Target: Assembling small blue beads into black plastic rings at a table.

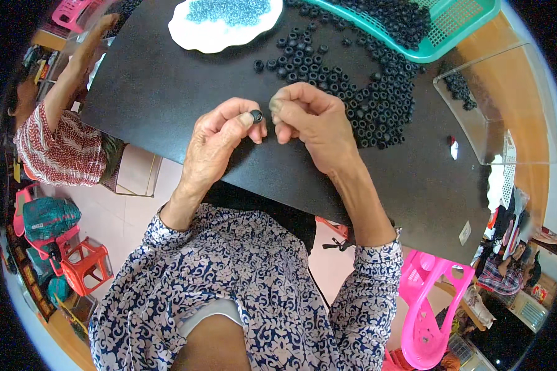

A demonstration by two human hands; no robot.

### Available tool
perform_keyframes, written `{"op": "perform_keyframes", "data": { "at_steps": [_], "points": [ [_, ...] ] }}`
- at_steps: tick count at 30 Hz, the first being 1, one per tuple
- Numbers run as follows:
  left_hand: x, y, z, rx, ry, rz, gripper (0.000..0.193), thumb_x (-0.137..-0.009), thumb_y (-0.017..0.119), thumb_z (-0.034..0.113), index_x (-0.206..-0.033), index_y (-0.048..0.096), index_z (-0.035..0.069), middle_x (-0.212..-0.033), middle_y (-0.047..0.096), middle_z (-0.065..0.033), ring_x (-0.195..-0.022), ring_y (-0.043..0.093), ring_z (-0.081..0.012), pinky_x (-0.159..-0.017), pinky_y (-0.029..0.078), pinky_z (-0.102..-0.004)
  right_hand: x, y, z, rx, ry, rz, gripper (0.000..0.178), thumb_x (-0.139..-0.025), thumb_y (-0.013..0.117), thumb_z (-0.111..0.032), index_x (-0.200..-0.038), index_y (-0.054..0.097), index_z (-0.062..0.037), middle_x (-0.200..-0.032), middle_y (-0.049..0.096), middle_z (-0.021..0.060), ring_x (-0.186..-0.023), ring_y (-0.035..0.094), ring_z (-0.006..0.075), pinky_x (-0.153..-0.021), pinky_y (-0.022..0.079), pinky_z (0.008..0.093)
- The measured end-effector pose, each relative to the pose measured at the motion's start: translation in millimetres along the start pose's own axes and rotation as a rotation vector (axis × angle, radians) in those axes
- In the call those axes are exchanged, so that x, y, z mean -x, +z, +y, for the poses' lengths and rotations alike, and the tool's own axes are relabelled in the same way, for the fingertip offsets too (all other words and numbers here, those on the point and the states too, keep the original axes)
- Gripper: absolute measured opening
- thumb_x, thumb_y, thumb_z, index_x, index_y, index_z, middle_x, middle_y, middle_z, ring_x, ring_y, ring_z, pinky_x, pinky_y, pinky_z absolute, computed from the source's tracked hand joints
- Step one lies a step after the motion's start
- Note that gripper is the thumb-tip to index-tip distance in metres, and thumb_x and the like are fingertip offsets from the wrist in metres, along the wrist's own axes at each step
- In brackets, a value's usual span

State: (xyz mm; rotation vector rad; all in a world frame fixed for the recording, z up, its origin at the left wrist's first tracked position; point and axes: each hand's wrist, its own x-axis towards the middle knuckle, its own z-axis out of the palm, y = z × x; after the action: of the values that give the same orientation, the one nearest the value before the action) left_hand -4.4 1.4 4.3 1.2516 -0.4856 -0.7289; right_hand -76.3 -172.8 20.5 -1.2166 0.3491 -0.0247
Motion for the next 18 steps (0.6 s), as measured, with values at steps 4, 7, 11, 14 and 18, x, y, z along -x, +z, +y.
{"op": "perform_keyframes", "data": {
  "at_steps": [4, 7, 11, 14, 18],
  "points": [
    [-2, 0, -5, 0.013, 0.048, -0.008, 0.021, -0.097, 0.051, 0.015, -0.104, 0.061, -0.002, -0.085, 0.062, -0.0038, -0.077, 0.056, -0.0081, -0.068, 0.044, -0.0193, 2, 7, -1, 0.062, 0.033, -0.007, 0.011, -0.089, 0.067, -0.013, -0.092, 0.065, -0.0027, -0.074, 0.062, 0.0008, -0.059, 0.056, 0.0069, -0.055, 0.046, 0.0203],
    [-2, 0, 0, 0.002, 0.035, -0.004, 0.021, -0.097, 0.052, 0.015, -0.105, 0.061, -0.002, -0.084, 0.062, -0.0031, -0.077, 0.056, -0.0081, -0.069, 0.044, -0.0195, 2, 6, 0, 0.085, 0.008, 0.014, 0.012, -0.089, 0.067, -0.013, -0.093, 0.066, -0.0018, -0.076, 0.064, 0.0015, -0.061, 0.058, 0.0067, -0.056, 0.047, 0.0193],
    [-3, -3, -3, 0.112, 0.003, -0.009, 0.021, -0.097, 0.052, 0.013, -0.106, 0.061, -0.003, -0.088, 0.062, -0.0034, -0.081, 0.056, -0.0090, -0.077, 0.046, -0.0230, 5, 7, 0, 0.037, -0.062, -0.035, 0.014, -0.089, 0.067, -0.010, -0.099, 0.068, 0.0001, -0.083, 0.068, 0.0045, -0.068, 0.063, 0.0082, -0.062, 0.051, 0.0198],
    [-6, -2, -11, 0.179, 0.058, 0.027, 0.020, -0.097, 0.054, 0.013, -0.104, 0.062, -0.003, -0.083, 0.063, -0.0023, -0.077, 0.056, -0.0077, -0.075, 0.047, -0.0225, 6, 5, -2, 0.046, -0.058, -0.059, 0.020, -0.088, 0.066, -0.007, -0.106, 0.068, 0.0015, -0.089, 0.070, 0.0072, -0.075, 0.066, 0.0105, -0.069, 0.054, 0.0210],
    [-7, -1, -11, 0.178, 0.058, 0.030, 0.020, -0.097, 0.053, 0.013, -0.104, 0.062, -0.003, -0.084, 0.063, -0.0027, -0.077, 0.057, -0.0078, -0.075, 0.048, -0.0227, 6, 4, -2, 0.080, -0.090, -0.085, 0.023, -0.088, 0.065, -0.005, -0.110, 0.067, 0.0023, -0.091, 0.070, 0.0079, -0.079, 0.066, 0.0114, -0.074, 0.055, 0.0221]
  ]
}}
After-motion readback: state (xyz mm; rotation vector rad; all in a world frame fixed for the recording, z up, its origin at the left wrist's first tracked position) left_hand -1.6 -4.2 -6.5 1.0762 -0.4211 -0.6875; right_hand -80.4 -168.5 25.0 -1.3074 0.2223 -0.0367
